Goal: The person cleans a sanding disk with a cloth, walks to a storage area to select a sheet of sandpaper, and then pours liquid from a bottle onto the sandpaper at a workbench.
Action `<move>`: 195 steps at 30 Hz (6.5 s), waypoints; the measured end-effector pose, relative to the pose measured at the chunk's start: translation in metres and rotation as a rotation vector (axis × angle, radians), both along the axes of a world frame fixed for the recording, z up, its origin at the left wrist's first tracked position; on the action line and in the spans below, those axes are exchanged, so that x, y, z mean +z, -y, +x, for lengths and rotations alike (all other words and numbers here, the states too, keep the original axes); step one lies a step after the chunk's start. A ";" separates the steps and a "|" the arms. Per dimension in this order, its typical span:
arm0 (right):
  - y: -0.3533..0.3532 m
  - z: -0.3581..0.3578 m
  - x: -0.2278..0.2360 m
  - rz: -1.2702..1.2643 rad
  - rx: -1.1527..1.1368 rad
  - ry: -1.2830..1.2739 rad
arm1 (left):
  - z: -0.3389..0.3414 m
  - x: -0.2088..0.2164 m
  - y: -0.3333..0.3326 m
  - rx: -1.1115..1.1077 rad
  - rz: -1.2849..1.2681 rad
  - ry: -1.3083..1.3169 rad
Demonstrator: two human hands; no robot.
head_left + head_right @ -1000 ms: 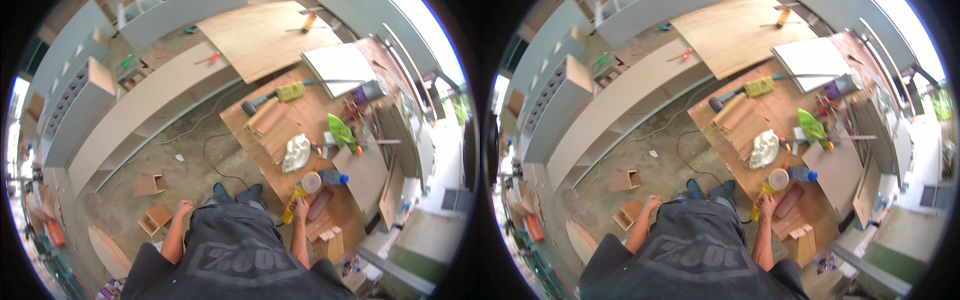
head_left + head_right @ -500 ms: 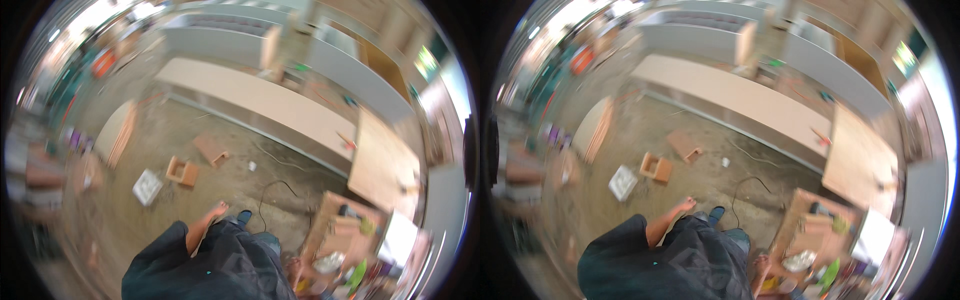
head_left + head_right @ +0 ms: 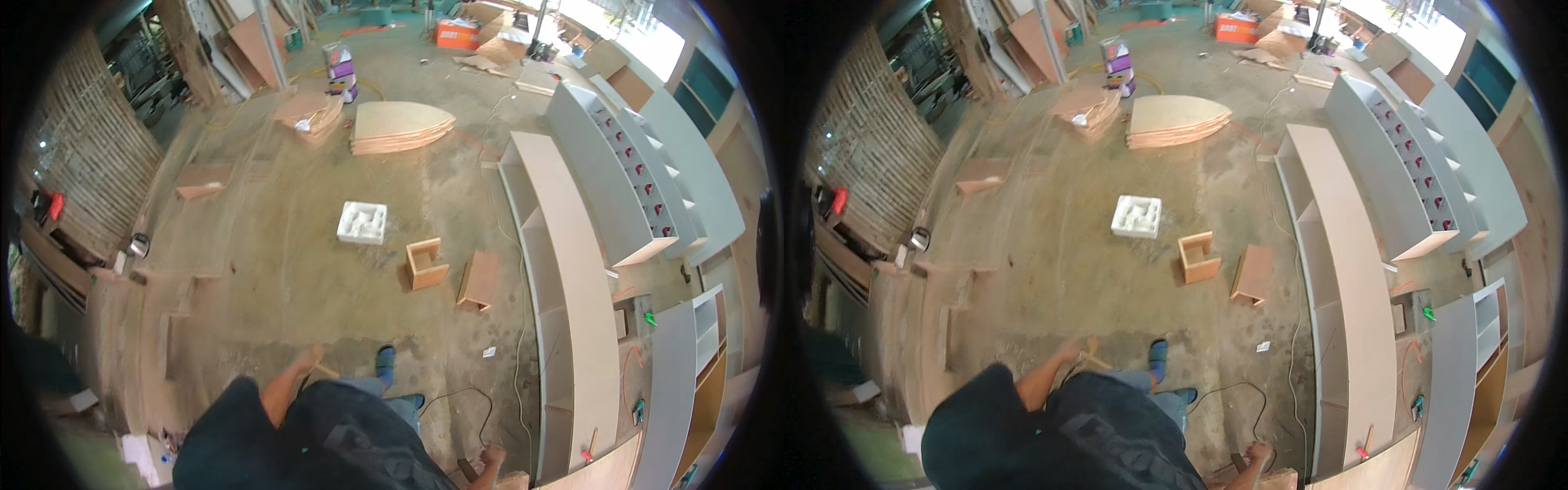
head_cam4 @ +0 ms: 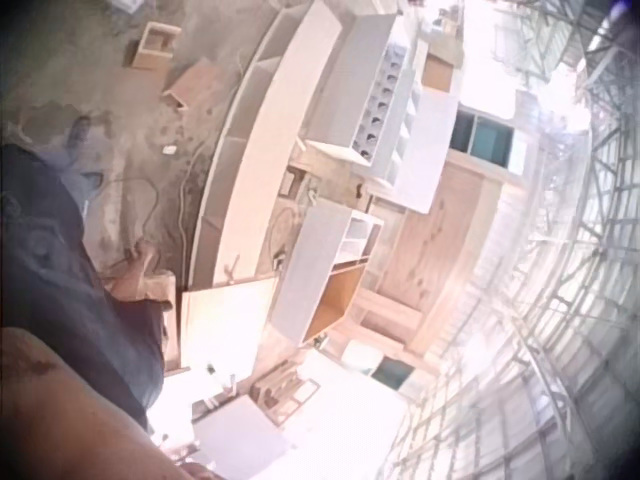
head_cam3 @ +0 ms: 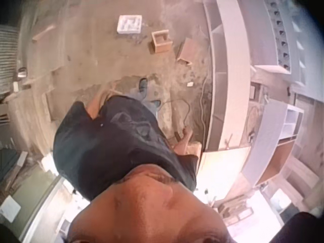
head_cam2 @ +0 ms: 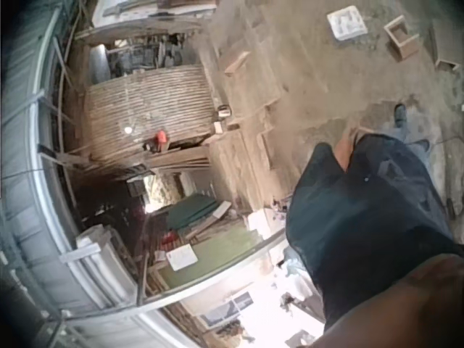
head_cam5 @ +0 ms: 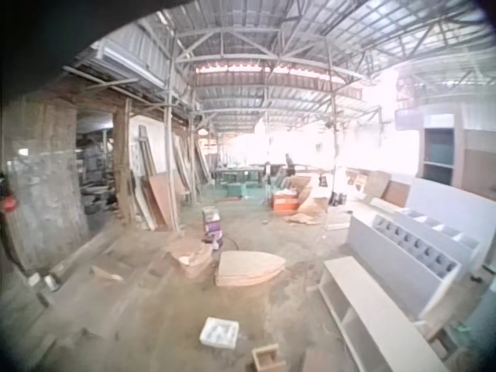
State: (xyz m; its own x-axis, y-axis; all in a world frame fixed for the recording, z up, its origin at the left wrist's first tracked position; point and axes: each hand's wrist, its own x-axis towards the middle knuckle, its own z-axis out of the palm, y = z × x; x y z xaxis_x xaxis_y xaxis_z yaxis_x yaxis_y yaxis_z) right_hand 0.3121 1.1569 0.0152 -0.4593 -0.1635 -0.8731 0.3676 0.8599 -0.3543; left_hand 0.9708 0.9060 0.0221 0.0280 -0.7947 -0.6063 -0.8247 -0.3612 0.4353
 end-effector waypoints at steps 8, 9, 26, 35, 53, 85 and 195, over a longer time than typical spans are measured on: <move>0.178 0.062 0.033 -0.228 0.160 -0.163 | 0.119 -0.005 -0.110 0.502 0.498 0.115; 0.205 0.090 0.035 -0.240 0.253 -0.123 | 0.126 -0.010 -0.104 0.530 0.513 0.103; 0.309 0.386 -0.067 0.173 0.282 0.145 | 0.252 0.012 0.430 0.210 -0.093 0.054; 0.493 0.318 -0.166 0.064 0.611 0.153 | 0.186 -0.084 0.537 -0.211 0.371 -0.167; 1.184 0.208 -0.003 -0.361 0.601 -0.128 | 0.079 -0.093 0.986 0.014 0.182 -0.403; 1.964 -0.321 -0.159 0.035 0.504 -0.204 | -0.477 -0.042 1.980 -0.201 0.445 0.143; 4.965 -1.288 -0.196 0.090 0.845 0.181 | -1.692 -0.168 4.718 0.153 0.520 0.302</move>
